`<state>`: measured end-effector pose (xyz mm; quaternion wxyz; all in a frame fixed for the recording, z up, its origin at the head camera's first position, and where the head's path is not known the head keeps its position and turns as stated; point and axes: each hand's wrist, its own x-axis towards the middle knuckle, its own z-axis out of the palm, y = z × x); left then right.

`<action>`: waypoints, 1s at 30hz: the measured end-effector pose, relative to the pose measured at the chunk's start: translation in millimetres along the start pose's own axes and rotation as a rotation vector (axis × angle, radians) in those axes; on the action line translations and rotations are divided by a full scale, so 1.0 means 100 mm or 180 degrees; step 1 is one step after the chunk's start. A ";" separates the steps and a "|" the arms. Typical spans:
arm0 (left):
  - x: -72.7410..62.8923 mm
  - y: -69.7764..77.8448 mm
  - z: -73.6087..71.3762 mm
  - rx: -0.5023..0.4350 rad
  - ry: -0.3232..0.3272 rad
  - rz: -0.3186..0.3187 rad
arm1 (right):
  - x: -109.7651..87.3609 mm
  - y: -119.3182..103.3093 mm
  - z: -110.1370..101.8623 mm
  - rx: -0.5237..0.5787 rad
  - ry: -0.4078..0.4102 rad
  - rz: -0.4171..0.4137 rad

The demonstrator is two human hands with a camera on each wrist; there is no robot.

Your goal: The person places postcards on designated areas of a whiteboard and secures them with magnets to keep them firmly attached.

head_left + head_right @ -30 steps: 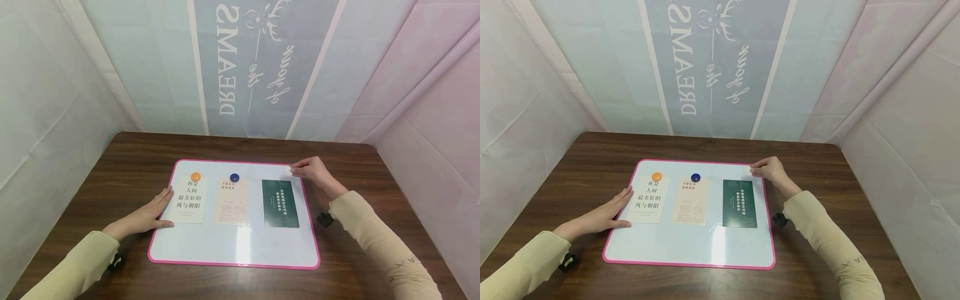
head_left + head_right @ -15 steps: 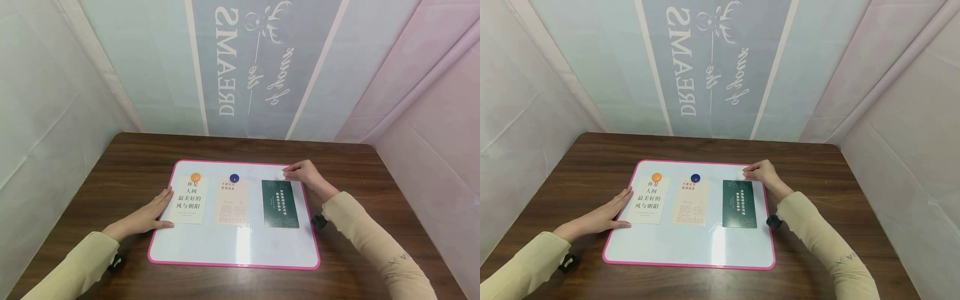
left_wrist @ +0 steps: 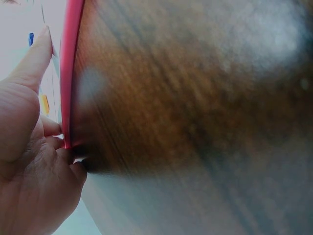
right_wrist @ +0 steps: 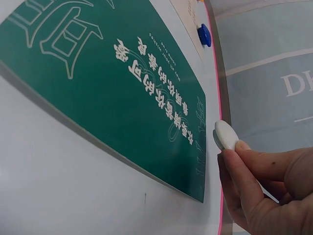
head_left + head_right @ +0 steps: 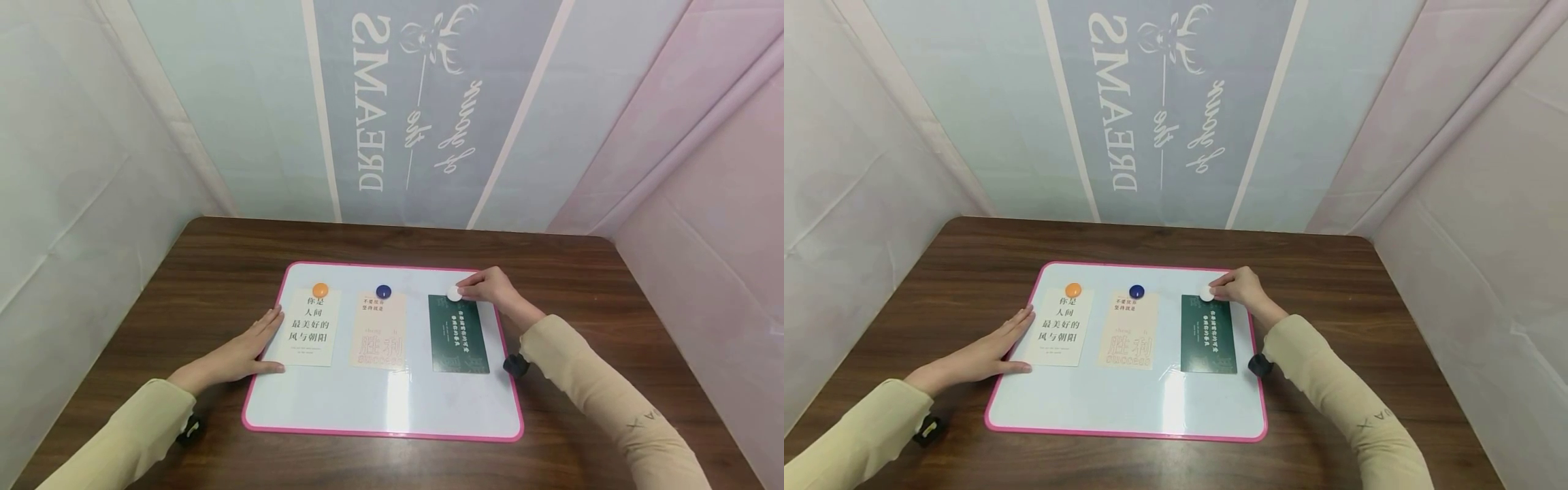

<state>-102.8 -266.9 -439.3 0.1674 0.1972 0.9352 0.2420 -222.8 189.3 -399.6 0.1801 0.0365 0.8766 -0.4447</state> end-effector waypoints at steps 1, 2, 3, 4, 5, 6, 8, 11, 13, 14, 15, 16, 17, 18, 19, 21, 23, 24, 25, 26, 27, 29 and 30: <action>0.00 0.00 0.00 0.0000 0.0001 -0.0004 | 0.00 0.00 0.01 0.0010 0.0001 0.0009; 0.00 0.00 0.00 0.0001 0.0001 -0.0007 | 0.00 0.00 0.01 0.0020 0.0001 0.0018; 0.00 0.01 0.00 0.0000 0.0003 -0.0012 | 0.01 0.01 0.02 0.0025 -0.0003 0.0020; 0.00 0.01 0.00 -0.0005 0.0002 -0.0015 | 0.01 0.01 0.02 0.0034 -0.0001 0.0028; 0.00 0.02 0.00 -0.0009 0.0002 -0.0019 | 0.01 0.01 0.03 0.0036 0.0000 0.0034; 0.00 0.02 -0.01 -0.0012 0.0001 -0.0020 | 0.02 0.01 0.03 0.0040 0.0001 0.0041; 0.00 0.03 -0.01 -0.0015 -0.0004 -0.0018 | 0.03 0.02 0.04 0.0011 0.0007 0.0058; 0.00 0.03 -0.01 -0.0011 -0.0015 -0.0019 | 0.04 0.03 0.05 -0.0009 0.0023 0.0090; 0.00 0.03 -0.01 0.0001 -0.0019 -0.0024 | 0.04 0.04 0.05 -0.0017 0.0031 0.0110; 0.00 0.04 -0.01 0.0002 -0.0019 -0.0027 | 0.05 0.04 0.05 -0.0016 0.0021 0.0102; 0.00 0.04 -0.02 0.0003 -0.0016 -0.0028 | 0.05 0.04 0.06 -0.0029 0.0027 0.0103; 0.00 0.04 -0.02 -0.0003 -0.0014 -0.0028 | 0.05 0.04 0.06 -0.0034 0.0025 0.0093; 0.00 0.05 -0.02 -0.0004 -0.0013 -0.0031 | 0.06 0.04 0.06 -0.0045 0.0023 0.0074; 0.00 0.05 -0.02 -0.0008 -0.0012 -0.0034 | 0.06 0.04 0.06 -0.0053 0.0024 0.0068; 0.00 0.05 -0.02 -0.0010 -0.0013 -0.0036 | 0.06 0.05 0.06 -0.0068 0.0030 0.0062; 0.00 0.06 -0.02 -0.0016 -0.0018 -0.0041 | 0.07 0.06 0.07 -0.0102 0.0051 0.0055; 0.00 0.05 -0.02 -0.0018 -0.0022 -0.0044 | 0.07 0.07 0.07 -0.0168 0.0066 0.0033; 0.00 0.05 -0.02 -0.0018 -0.0024 -0.0045 | 0.07 0.08 0.08 -0.0216 0.0082 0.0026; 0.00 0.05 -0.02 -0.0020 -0.0026 -0.0044 | 0.07 0.08 0.08 -0.0266 0.0098 0.0004; 0.00 0.05 -0.02 -0.0028 -0.0028 -0.0044 | 0.06 0.09 0.08 -0.0311 0.0109 -0.0018; 0.00 0.05 -0.02 -0.0029 -0.0029 -0.0043 | 0.05 0.09 0.08 -0.0352 0.0118 -0.0053; 0.00 0.05 -0.02 -0.0028 -0.0028 -0.0040 | 0.04 0.10 0.07 -0.0468 0.0147 -0.0161; 0.00 0.05 -0.02 -0.0029 -0.0029 -0.0037 | 0.02 0.11 0.06 -0.0541 0.0172 -0.0230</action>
